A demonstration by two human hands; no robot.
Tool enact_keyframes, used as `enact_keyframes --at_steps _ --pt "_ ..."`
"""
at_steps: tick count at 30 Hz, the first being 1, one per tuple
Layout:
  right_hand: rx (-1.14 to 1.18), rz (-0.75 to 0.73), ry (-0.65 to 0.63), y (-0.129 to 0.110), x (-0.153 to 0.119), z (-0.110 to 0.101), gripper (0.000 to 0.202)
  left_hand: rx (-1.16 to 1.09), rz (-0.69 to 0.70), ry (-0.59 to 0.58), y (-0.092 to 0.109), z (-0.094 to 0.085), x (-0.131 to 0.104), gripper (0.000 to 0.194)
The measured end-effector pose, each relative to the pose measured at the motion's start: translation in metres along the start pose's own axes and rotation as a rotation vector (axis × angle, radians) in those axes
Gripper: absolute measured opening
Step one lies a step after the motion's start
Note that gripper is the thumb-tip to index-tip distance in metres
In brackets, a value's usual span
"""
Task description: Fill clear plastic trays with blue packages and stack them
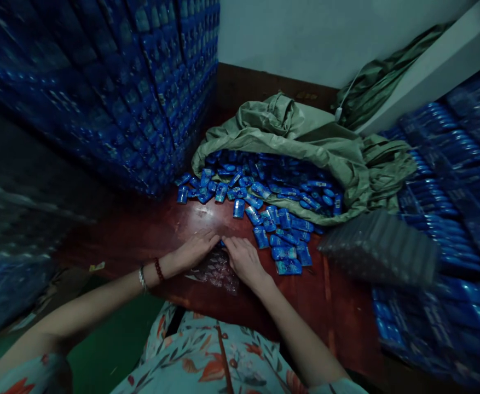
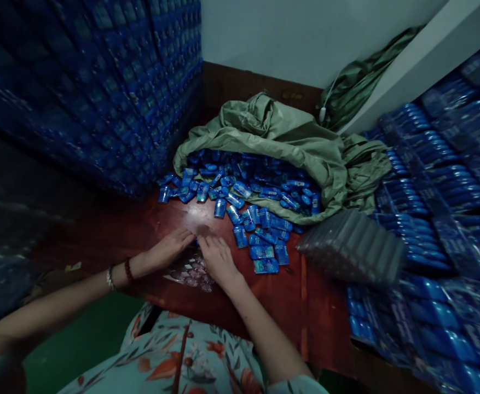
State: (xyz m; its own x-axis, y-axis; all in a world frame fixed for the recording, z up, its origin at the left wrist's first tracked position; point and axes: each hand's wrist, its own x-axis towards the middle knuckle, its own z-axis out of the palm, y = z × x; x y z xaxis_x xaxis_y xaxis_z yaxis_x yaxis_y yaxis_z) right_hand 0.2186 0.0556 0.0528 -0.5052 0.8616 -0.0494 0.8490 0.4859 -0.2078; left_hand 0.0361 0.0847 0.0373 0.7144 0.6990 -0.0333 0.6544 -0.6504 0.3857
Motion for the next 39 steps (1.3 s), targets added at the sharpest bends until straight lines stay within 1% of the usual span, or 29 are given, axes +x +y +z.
enact_keyframes --at_steps 3,5,7,8,9,11,12,13,14,15,17,18,20,22,24,25,27,29,31,32,34,36,37,39 --pt "0.023 0.008 -0.005 0.000 -0.001 -0.002 0.031 0.057 -0.031 -0.030 0.008 -0.001 0.002 0.025" --pt "0.097 -0.030 -0.018 0.007 -0.001 -0.007 0.027 0.065 -0.015 -0.068 0.006 -0.009 0.003 0.029" --pt "0.181 -0.044 -0.001 0.022 0.003 -0.014 0.025 0.011 0.036 -0.074 -0.004 -0.022 0.007 0.049" --pt "0.204 -0.018 0.031 0.031 0.007 -0.018 0.026 -0.044 0.075 -0.069 -0.011 -0.030 0.012 0.057" --pt "0.206 0.033 0.075 0.040 0.012 -0.022 0.027 -0.108 0.111 -0.056 -0.019 -0.040 0.018 0.059" --pt "0.153 0.160 0.152 0.057 0.030 -0.029 0.029 -0.195 0.118 0.013 -0.036 -0.057 0.039 0.045" --pt "0.112 0.206 0.160 0.062 0.041 -0.031 0.028 -0.189 0.080 0.065 -0.043 -0.063 0.053 0.040" --pt "0.070 0.231 0.135 0.066 0.052 -0.033 0.027 -0.133 0.012 0.116 -0.049 -0.067 0.068 0.039" --pt "0.034 0.241 0.087 0.068 0.064 -0.034 0.029 -0.050 -0.064 0.150 -0.053 -0.070 0.083 0.040" --pt "0.009 0.239 0.030 0.068 0.074 -0.035 0.034 0.041 -0.130 0.161 -0.055 -0.070 0.097 0.043" --pt "-0.009 0.226 -0.072 0.065 0.089 -0.033 0.045 0.167 -0.199 0.126 -0.057 -0.064 0.119 0.050" --pt "-0.005 0.221 -0.105 0.064 0.092 -0.031 0.047 0.190 -0.208 0.105 -0.056 -0.060 0.125 0.051" --pt "0.011 0.207 -0.144 0.062 0.091 -0.026 0.047 0.191 -0.207 0.095 -0.053 -0.051 0.126 0.046" --pt "0.045 0.184 -0.170 0.062 0.080 -0.019 0.053 0.190 -0.196 0.111 -0.049 -0.043 0.117 0.038" --pt "0.108 0.181 -0.176 0.062 0.065 -0.011 0.062 0.151 -0.189 0.149 -0.048 -0.037 0.100 0.037" --pt "0.144 0.198 -0.172 0.062 0.058 -0.007 0.064 0.107 -0.192 0.180 -0.048 -0.035 0.090 0.037" --pt "0.219 0.261 -0.146 0.061 0.043 0.001 0.061 -0.027 -0.224 0.276 -0.049 -0.032 0.068 0.031" --pt "0.290 0.330 -0.091 0.060 0.031 0.009 0.056 -0.190 -0.275 0.411 -0.051 -0.030 0.042 0.025" --pt "0.376 0.372 0.006 0.059 0.021 0.014 0.052 -0.342 -0.340 0.530 -0.052 -0.026 0.013 0.026" --pt "0.426 0.380 0.067 0.059 0.016 0.015 0.049 -0.400 -0.381 0.566 -0.053 -0.023 -0.002 0.026" --pt "0.546 0.379 0.205 0.058 0.005 0.016 0.037 -0.466 -0.458 0.585 -0.054 -0.016 -0.031 0.025" --pt "0.684 0.399 0.319 0.056 -0.009 0.014 0.026 -0.476 -0.498 0.563 -0.053 -0.008 -0.057 0.028" --pt "0.756 0.426 0.350 0.054 -0.016 0.013 0.025 -0.469 -0.500 0.551 -0.053 -0.005 -0.067 0.031" --pt "0.897 0.480 0.347 0.050 -0.032 0.011 0.028 -0.443 -0.478 0.545 -0.050 0.001 -0.082 0.032"
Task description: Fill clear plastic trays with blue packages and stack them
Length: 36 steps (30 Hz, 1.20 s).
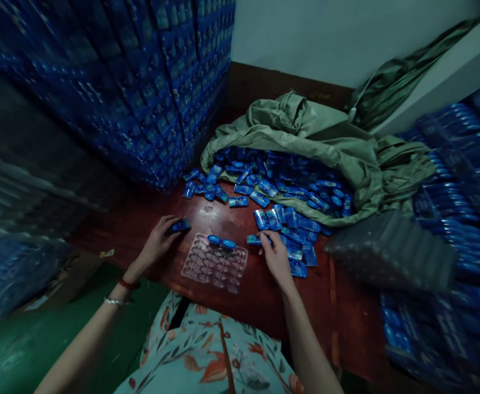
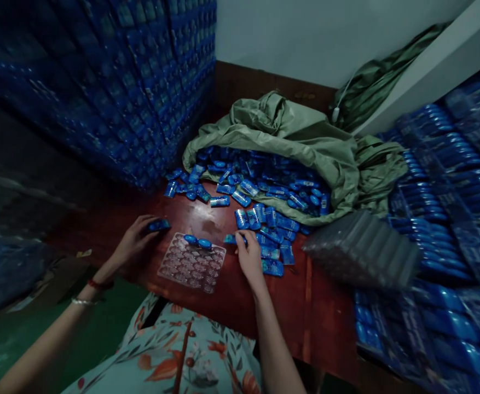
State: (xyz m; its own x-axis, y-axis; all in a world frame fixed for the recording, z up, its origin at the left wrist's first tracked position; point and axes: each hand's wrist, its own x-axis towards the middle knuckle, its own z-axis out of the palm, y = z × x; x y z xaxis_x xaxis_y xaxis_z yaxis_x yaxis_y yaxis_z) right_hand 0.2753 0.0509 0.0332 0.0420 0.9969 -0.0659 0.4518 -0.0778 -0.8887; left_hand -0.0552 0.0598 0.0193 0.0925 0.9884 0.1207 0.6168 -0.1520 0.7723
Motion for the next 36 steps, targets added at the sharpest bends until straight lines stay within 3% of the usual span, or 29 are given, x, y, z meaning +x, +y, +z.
enact_keyframes --at_steps 4,7,11,14,18,21,26,30,36 --pt "0.193 0.100 -0.073 0.000 -0.031 -0.001 0.040 0.036 0.066 0.046 0.000 -0.002 -0.018 0.026" --pt "0.231 0.134 -0.053 -0.004 -0.048 0.010 0.040 0.069 0.073 0.067 0.014 -0.002 -0.030 0.023" --pt "0.144 0.018 0.026 -0.012 -0.057 0.034 0.022 0.048 0.155 0.013 0.043 0.005 -0.048 0.020" --pt "0.135 -0.048 0.093 -0.013 -0.059 0.048 0.022 0.097 0.252 -0.064 0.055 0.020 -0.053 0.025" --pt "0.155 0.011 0.137 -0.010 -0.059 0.048 0.032 0.272 0.429 -0.107 0.048 0.038 -0.049 0.031" --pt "0.209 0.097 0.061 -0.006 -0.059 0.038 0.030 0.386 0.567 -0.113 0.041 0.042 -0.044 0.031" --pt "0.478 0.304 -0.066 0.003 -0.063 0.031 0.042 0.465 0.585 -0.186 0.044 0.039 -0.040 0.033" --pt "0.354 0.202 -0.095 0.008 -0.067 0.034 0.040 0.541 0.578 -0.341 0.057 0.035 -0.031 0.029" --pt "-0.116 -0.157 -0.043 0.005 -0.070 0.032 0.025 0.516 0.522 -0.514 0.078 0.030 -0.014 0.027"
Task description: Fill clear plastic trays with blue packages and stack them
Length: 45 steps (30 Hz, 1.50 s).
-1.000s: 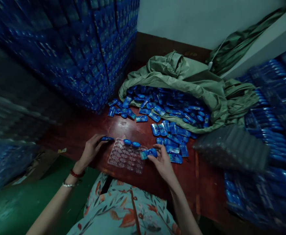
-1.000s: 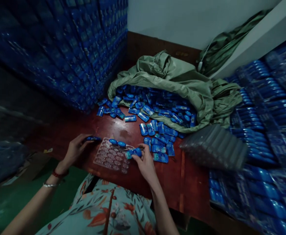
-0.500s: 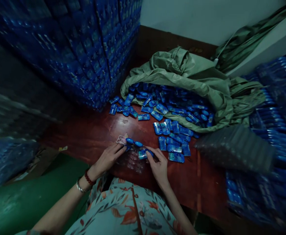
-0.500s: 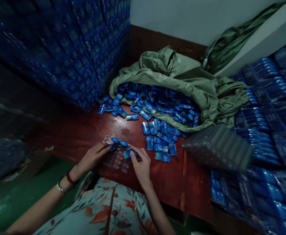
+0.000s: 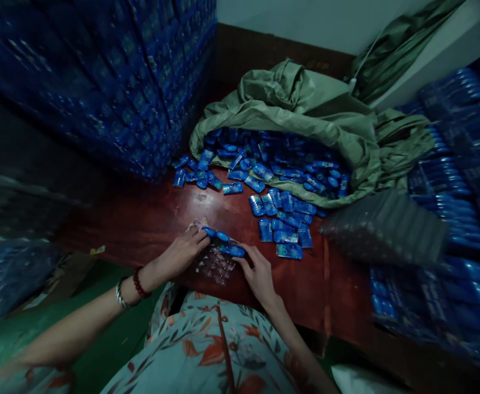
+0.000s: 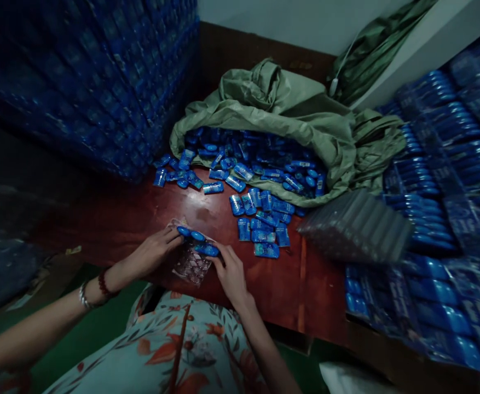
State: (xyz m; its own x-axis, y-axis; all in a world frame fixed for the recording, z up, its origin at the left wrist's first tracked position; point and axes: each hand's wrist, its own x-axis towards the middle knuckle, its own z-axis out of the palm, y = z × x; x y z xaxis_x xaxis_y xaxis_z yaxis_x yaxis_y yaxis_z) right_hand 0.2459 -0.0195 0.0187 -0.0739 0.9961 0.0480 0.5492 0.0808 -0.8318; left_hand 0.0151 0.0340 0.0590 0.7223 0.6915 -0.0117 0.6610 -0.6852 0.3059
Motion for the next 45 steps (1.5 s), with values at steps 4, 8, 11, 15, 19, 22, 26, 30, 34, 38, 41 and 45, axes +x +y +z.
enact_keyframes --at_steps 4,8,11,15,19,22,26,30,34,38,41,45 --pt "-0.343 -0.155 -0.012 -0.005 0.001 0.000 0.026 -0.101 -0.067 0.024 -0.003 -0.004 0.006 0.031" --pt "-0.639 -0.159 -0.026 -0.019 0.011 0.001 0.028 -0.130 -0.098 0.091 -0.003 -0.003 0.008 0.033" --pt "-0.701 -0.207 -0.080 -0.027 0.024 0.001 0.028 -0.057 -0.068 0.097 0.000 0.001 0.009 0.027" --pt "-0.821 -0.276 -0.214 -0.035 0.039 -0.001 0.021 0.020 -0.075 0.088 0.004 0.007 0.011 0.026" --pt "-0.949 -0.277 -0.340 -0.051 0.048 0.002 0.019 0.035 -0.054 0.055 0.004 0.009 0.018 0.026" --pt "-1.000 -0.296 -0.388 -0.063 0.055 0.008 0.025 0.007 -0.019 0.083 0.001 0.012 0.021 0.028" --pt "-1.049 -0.374 -0.417 -0.069 0.068 0.016 0.029 -0.034 0.030 0.219 -0.009 0.024 0.018 0.036" --pt "-1.033 -0.389 -0.435 -0.063 0.079 0.013 0.028 0.043 0.017 0.348 -0.020 0.033 0.010 0.045" --pt "-0.938 -0.348 -0.293 -0.050 0.073 0.007 0.030 0.129 -0.037 0.473 -0.021 0.024 0.010 0.047" --pt "-0.743 -0.229 -0.060 -0.037 0.067 -0.002 0.034 0.113 -0.088 0.466 -0.012 0.016 0.034 0.046" --pt "-0.615 -0.129 0.077 -0.025 0.081 -0.015 0.034 0.094 -0.107 0.336 -0.010 0.020 0.059 0.050" --pt "-0.698 -0.007 0.066 -0.011 0.118 -0.038 0.032 0.050 -0.001 0.226 -0.016 0.023 0.075 0.049"
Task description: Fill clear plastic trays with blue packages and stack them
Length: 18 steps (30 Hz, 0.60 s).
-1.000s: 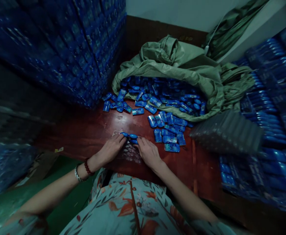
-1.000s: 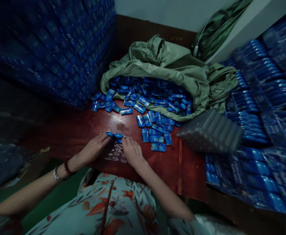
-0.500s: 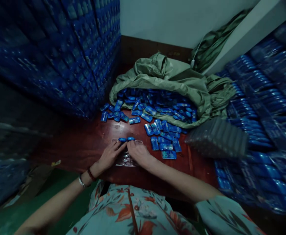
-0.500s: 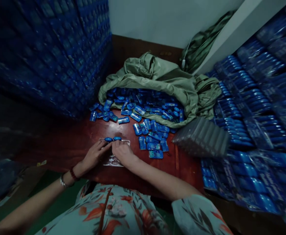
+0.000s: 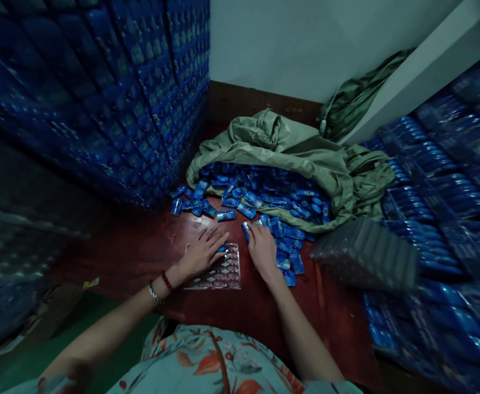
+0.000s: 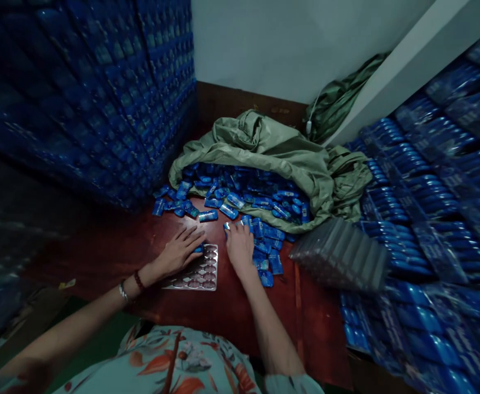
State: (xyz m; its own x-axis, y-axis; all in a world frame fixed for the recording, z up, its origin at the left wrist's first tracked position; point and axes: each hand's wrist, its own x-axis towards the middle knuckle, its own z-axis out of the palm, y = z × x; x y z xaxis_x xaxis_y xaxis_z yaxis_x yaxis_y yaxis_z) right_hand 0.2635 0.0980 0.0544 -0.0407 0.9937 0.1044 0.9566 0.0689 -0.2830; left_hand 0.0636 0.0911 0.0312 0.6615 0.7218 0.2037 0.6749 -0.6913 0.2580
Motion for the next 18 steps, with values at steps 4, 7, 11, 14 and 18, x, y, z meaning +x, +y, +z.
enact_keyframes --at_steps 4,7,11,14,18 --pt "-0.222 0.082 -0.223 0.007 0.021 -0.005 0.028 -0.075 0.110 -0.004 -0.019 -0.013 0.007 0.049" --pt "-0.261 0.120 -0.251 0.003 0.017 -0.002 0.038 -0.082 -0.132 0.147 -0.046 -0.025 0.022 0.040" --pt "-0.249 0.150 -0.184 0.000 -0.003 0.006 0.035 0.115 -0.420 0.055 -0.084 -0.032 0.052 0.042" --pt "-0.176 0.167 -0.199 0.001 -0.014 0.006 0.038 0.182 -0.425 -0.129 -0.096 -0.031 0.069 0.052" --pt "-0.126 0.168 -0.204 0.000 -0.006 0.000 0.046 0.162 -0.406 -0.158 -0.091 -0.025 0.081 0.042"
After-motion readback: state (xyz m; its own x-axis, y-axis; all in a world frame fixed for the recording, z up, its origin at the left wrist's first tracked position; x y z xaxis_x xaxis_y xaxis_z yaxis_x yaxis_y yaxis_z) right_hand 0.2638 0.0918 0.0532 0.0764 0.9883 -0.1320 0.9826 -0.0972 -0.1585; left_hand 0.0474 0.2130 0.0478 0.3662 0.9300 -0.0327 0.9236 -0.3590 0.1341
